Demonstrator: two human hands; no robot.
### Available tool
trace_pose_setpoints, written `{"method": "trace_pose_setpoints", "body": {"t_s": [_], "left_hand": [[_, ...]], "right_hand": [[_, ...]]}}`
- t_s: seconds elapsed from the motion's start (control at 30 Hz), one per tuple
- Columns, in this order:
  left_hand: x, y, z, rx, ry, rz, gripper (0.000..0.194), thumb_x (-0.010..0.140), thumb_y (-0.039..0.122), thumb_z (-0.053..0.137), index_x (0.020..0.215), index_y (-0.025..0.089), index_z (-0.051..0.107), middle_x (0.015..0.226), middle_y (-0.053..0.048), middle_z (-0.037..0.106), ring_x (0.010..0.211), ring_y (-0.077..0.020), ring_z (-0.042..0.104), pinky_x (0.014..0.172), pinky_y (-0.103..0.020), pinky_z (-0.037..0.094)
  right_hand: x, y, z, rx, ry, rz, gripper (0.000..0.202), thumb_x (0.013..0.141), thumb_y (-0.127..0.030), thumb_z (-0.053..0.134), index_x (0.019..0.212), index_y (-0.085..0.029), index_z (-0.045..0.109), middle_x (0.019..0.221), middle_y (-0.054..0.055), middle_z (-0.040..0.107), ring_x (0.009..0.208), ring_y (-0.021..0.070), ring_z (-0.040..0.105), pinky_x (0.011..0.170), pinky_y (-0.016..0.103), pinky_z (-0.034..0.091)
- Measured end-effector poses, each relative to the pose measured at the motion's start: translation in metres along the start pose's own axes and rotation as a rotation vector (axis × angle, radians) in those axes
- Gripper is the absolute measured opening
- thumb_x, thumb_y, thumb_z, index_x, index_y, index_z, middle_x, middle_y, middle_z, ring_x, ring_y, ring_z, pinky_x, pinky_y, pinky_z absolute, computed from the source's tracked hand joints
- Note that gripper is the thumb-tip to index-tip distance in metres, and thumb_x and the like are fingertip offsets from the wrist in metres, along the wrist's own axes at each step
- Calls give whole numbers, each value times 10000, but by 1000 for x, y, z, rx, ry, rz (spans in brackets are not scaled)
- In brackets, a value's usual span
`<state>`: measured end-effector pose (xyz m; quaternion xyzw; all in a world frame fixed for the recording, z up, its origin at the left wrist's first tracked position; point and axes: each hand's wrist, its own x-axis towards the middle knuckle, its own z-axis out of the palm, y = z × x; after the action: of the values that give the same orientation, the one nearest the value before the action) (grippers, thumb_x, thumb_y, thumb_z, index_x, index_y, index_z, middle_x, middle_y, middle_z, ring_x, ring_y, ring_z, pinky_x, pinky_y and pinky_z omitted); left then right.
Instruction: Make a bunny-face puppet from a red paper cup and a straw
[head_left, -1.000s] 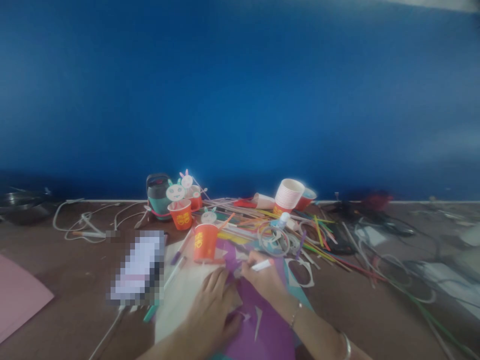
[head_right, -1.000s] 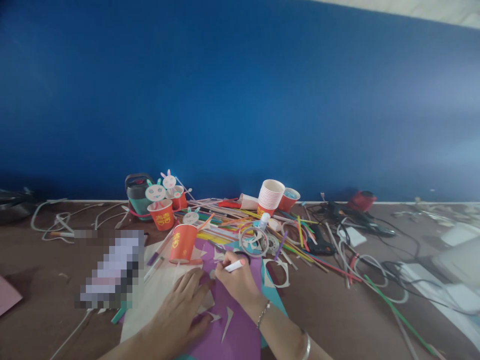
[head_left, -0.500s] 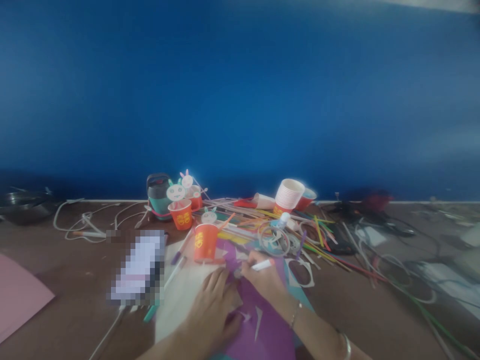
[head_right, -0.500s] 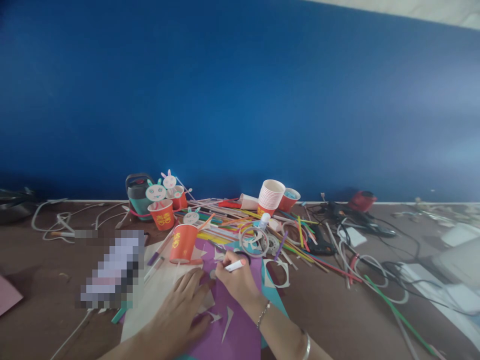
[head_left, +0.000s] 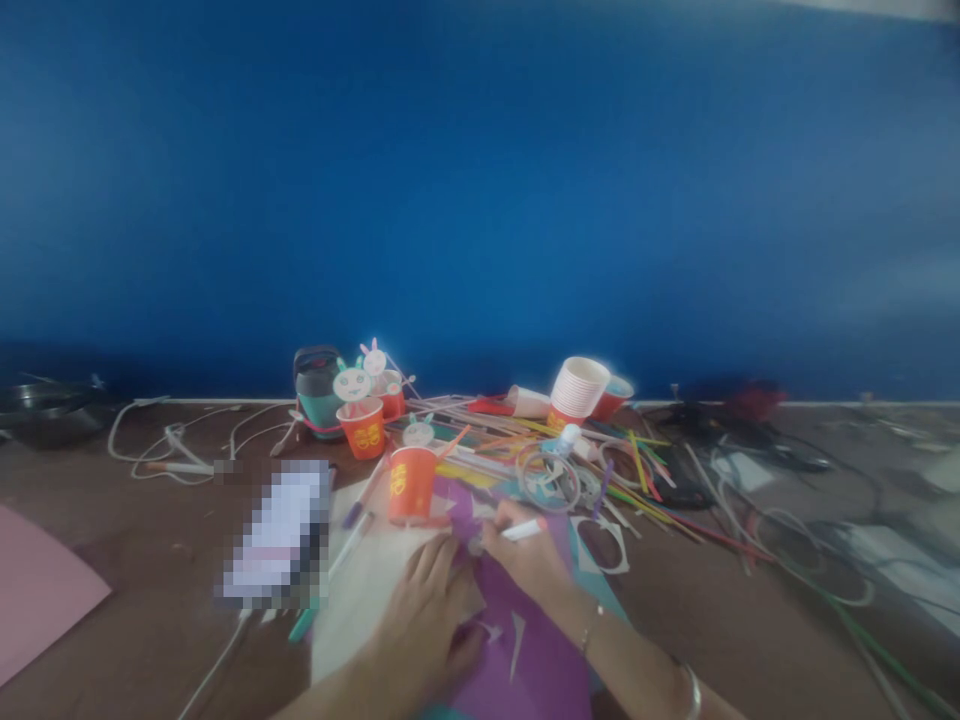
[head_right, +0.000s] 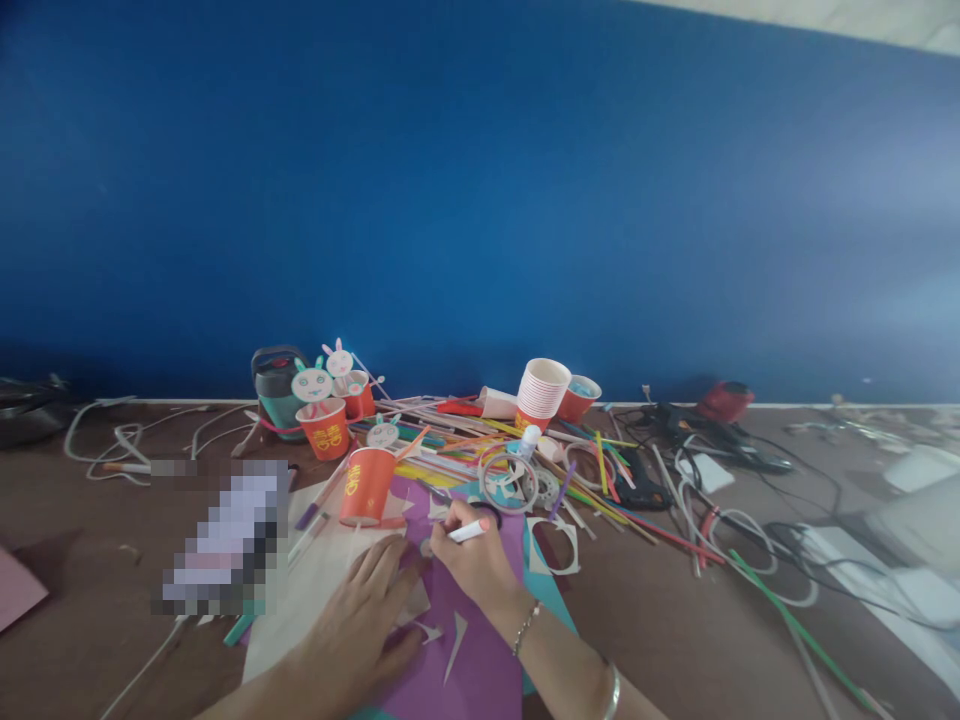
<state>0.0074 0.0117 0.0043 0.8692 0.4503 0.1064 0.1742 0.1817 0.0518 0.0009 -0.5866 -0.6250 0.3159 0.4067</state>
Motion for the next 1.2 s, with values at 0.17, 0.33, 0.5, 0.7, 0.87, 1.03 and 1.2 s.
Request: {"method": "trace_pose_setpoints", "body": {"t_s": [0.17,0.33,0.5,0.7,0.87,1.03,1.2], "left_hand": [[1,1,-3,41,0,22,501,802,333,621,1268,152,582,1366,-181,501,1300,-346,413,1082,-520,346],[1,0,-2,40,32,32,500,811,387,616,1262,173,585,1347,-167,522,1284,-338,438,1074,-510,361],[1,-1,1,25,37,21,500,812,403,616,1254,171,593,1340,-168,523,1289,-338,432,1086,-506,346],[1,-1,1,18,40,26,482,799,365,633,1241,176,598,1337,-163,525,1290,-334,427,1080,-505,356],[0,0,-1,15,24,18,487,800,370,632,1254,196,595,1352,-152,514,1290,-332,426,1083,-494,352],[1,0,-1,16,27,11,493,811,360,619,1269,181,584,1362,-159,510,1303,-331,410,1092,-500,343],[2,0,-1,15,11,2,453,816,388,609,1213,170,617,1366,-167,505,1304,-336,408,1101,-505,329]], "right_hand": [[0,2,1,0,-10,16,215,746,-325,510,594,-228,392,523,-61,394,525,113,388,469,203,342],[1,1,1,7,4,6,221,728,-318,518,576,-227,385,507,-66,376,511,110,367,454,205,327],[1,0,0,29,-7,0,223,742,-321,516,580,-223,398,515,-64,385,514,107,367,466,209,332],[1,0,0,23,-10,13,231,744,-325,522,583,-229,388,508,-67,383,512,111,383,468,209,334],[1,-1,0,24,-19,11,242,743,-328,518,577,-233,371,503,-68,372,508,110,369,455,207,325],[1,-1,0,35,-23,11,235,756,-329,528,591,-227,395,520,-64,415,516,110,412,476,206,363],[1,-2,0,24,-8,-5,235,748,-340,531,591,-229,396,514,-69,387,507,113,391,459,210,346]]}}
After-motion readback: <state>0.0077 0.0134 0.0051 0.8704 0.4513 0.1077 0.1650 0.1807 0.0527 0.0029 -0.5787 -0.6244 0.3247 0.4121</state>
